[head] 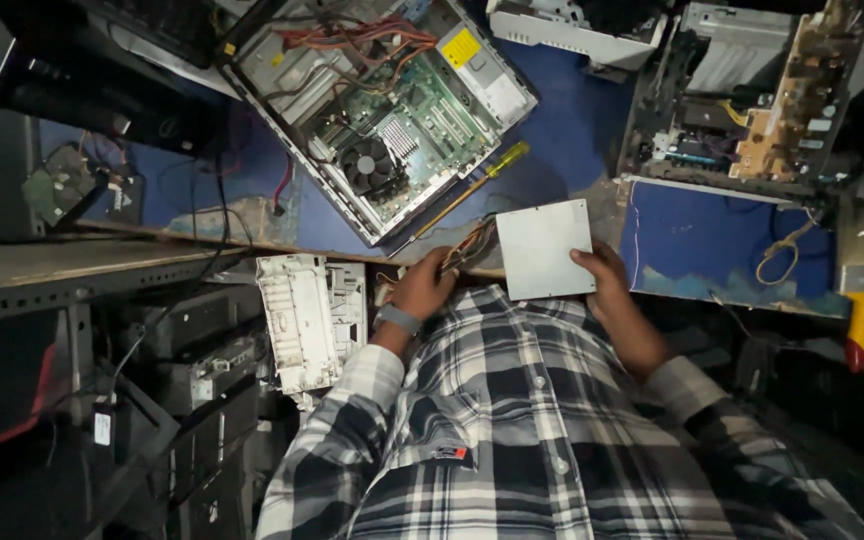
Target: The person handles a computer power supply unit, turning it over and using a yellow screwdriver to remove and tighten screws on its casing. The workspace contains multiple disassembled computer towers and parts.
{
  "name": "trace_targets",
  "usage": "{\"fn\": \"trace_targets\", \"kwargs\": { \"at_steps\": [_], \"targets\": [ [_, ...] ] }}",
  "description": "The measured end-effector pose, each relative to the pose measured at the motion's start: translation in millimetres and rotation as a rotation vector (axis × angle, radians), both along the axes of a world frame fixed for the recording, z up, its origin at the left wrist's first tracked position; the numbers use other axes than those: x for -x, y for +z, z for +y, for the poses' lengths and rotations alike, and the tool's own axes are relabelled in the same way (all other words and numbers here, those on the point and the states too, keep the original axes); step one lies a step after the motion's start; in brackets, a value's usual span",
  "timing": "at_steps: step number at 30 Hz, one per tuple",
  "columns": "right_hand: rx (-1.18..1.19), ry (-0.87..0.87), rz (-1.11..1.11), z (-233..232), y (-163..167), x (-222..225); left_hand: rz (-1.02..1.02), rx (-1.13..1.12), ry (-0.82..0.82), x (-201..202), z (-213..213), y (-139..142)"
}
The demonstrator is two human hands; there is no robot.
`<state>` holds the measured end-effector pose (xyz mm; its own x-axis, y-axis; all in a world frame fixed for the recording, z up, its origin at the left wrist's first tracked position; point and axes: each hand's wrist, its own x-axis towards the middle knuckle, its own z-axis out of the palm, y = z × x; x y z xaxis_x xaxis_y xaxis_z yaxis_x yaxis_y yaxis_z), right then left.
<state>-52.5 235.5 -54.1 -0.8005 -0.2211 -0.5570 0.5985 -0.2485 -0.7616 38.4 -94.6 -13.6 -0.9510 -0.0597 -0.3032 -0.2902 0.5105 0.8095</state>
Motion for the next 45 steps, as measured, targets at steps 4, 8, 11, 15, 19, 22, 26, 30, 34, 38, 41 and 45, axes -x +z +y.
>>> {"fn": "trace_targets", "kwargs": {
  "at_steps": [4,8,11,15,19,22,26,30,34,38,41,45],
  "targets": [
    [-0.035,-0.040,-0.041,-3,-4,3,0.028,0.069,0.036,6,-1,-20],
    [-0.210,-0.015,-0.039,3,3,7,0.016,0.063,0.006,13,-3,-29],
    [-0.539,0.048,0.163,8,7,13,0.062,0.067,-0.045,21,-6,-27],
    [-0.670,0.060,0.066,5,11,19,0.042,0.117,-0.119,37,-6,-12],
    [-0.729,0.028,0.155,-2,13,16,0.000,0.417,-0.180,67,7,-7],
    [-0.766,0.024,0.303,-2,12,4,0.123,0.649,-0.247,93,19,-16],
    [-0.847,-0.067,0.507,10,6,-20,0.065,0.791,-0.293,116,30,-34],
    [-0.783,-0.142,0.554,32,-1,-39,-0.042,0.797,-0.345,124,25,-45],
    [-0.758,-0.122,0.487,52,-1,-53,0.157,0.888,-0.262,111,22,-47],
    [-0.968,-0.076,0.536,67,26,-39,0.340,0.824,-0.184,85,27,-19],
    [-0.923,-0.087,0.501,70,68,-35,0.279,0.661,-0.109,61,32,17],
    [-1.385,-0.123,1.113,67,119,-28,0.324,0.525,-0.262,45,55,62]
  ]
}}
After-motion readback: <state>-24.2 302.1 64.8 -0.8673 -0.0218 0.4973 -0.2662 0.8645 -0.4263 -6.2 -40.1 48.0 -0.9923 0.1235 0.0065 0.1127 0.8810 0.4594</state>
